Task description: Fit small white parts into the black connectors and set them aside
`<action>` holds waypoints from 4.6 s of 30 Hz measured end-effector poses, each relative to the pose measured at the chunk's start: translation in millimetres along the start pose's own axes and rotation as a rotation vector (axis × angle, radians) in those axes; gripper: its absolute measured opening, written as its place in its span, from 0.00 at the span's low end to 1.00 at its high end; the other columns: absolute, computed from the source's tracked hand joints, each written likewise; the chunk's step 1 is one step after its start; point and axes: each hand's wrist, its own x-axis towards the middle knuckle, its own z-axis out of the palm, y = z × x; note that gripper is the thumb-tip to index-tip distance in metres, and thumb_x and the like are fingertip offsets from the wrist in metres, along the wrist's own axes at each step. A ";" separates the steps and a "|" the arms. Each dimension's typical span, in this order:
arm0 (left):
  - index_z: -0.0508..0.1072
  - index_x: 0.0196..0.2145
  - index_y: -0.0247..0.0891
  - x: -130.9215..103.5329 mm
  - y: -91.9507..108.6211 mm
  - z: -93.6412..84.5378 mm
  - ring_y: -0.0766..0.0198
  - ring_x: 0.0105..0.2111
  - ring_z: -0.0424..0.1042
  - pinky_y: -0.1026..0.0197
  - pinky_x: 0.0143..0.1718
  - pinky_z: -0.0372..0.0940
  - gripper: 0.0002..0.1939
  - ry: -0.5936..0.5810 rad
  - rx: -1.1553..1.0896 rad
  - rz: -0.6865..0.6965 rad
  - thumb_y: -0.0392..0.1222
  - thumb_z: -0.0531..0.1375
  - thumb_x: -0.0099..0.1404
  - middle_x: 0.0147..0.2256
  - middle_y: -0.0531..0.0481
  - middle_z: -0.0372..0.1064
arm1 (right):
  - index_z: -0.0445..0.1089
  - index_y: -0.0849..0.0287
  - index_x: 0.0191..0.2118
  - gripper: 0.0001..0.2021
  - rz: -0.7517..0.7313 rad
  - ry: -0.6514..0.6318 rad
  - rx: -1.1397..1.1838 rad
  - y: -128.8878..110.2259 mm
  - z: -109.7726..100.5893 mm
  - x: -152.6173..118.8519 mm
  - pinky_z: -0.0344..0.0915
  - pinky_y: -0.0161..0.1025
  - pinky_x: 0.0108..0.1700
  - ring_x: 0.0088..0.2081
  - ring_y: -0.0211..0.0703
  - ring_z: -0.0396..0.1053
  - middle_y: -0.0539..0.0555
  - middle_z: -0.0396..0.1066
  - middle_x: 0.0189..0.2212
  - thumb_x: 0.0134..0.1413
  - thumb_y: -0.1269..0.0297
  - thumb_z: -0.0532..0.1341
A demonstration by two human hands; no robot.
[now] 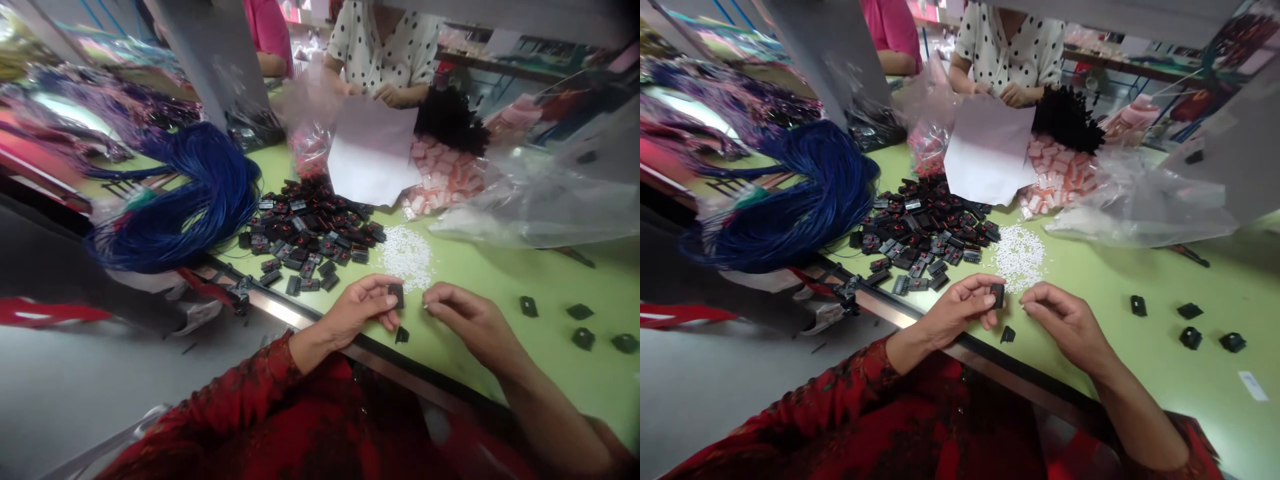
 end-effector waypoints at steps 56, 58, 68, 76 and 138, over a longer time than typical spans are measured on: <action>0.75 0.47 0.35 -7.7 -9.7 4.5 0.66 0.27 0.77 0.64 0.31 0.73 0.21 0.055 -0.038 0.104 0.45 0.73 0.60 0.31 0.52 0.74 | 0.76 0.52 0.32 0.05 -0.059 0.240 0.314 4.6 58.0 6.6 0.73 0.48 0.50 0.47 0.48 0.73 0.55 0.73 0.41 0.58 0.60 0.69; 0.75 0.47 0.34 -9.0 -10.4 4.2 0.66 0.27 0.78 0.64 0.32 0.73 0.20 0.064 -0.006 0.123 0.45 0.72 0.61 0.33 0.51 0.74 | 0.74 0.53 0.34 0.07 0.024 0.196 0.382 6.6 57.9 5.9 0.74 0.46 0.45 0.43 0.47 0.74 0.55 0.74 0.40 0.56 0.58 0.70; 0.76 0.49 0.33 -13.5 -15.2 3.7 0.67 0.28 0.76 0.64 0.33 0.71 0.24 0.011 0.165 0.046 0.51 0.72 0.61 0.33 0.48 0.75 | 0.70 0.54 0.40 0.14 0.192 0.117 0.503 23.1 62.3 -13.7 0.71 0.40 0.35 0.31 0.41 0.72 0.51 0.75 0.34 0.55 0.52 0.70; 0.74 0.46 0.33 -5.9 -8.2 6.6 0.67 0.26 0.77 0.66 0.28 0.71 0.26 0.083 0.041 0.009 0.48 0.76 0.55 0.32 0.53 0.72 | 0.76 0.55 0.37 0.08 0.027 0.282 -0.247 45.8 -10.0 -4.2 0.70 0.45 0.39 0.37 0.47 0.72 0.56 0.76 0.36 0.59 0.56 0.66; 0.72 0.47 0.33 -7.4 -12.8 4.4 0.66 0.26 0.76 0.63 0.31 0.70 0.23 0.052 0.053 0.084 0.51 0.71 0.62 0.27 0.52 0.73 | 0.73 0.53 0.35 0.07 -0.025 0.114 0.208 2.9 51.3 7.6 0.66 0.53 0.61 0.57 0.53 0.69 0.58 0.70 0.55 0.64 0.58 0.63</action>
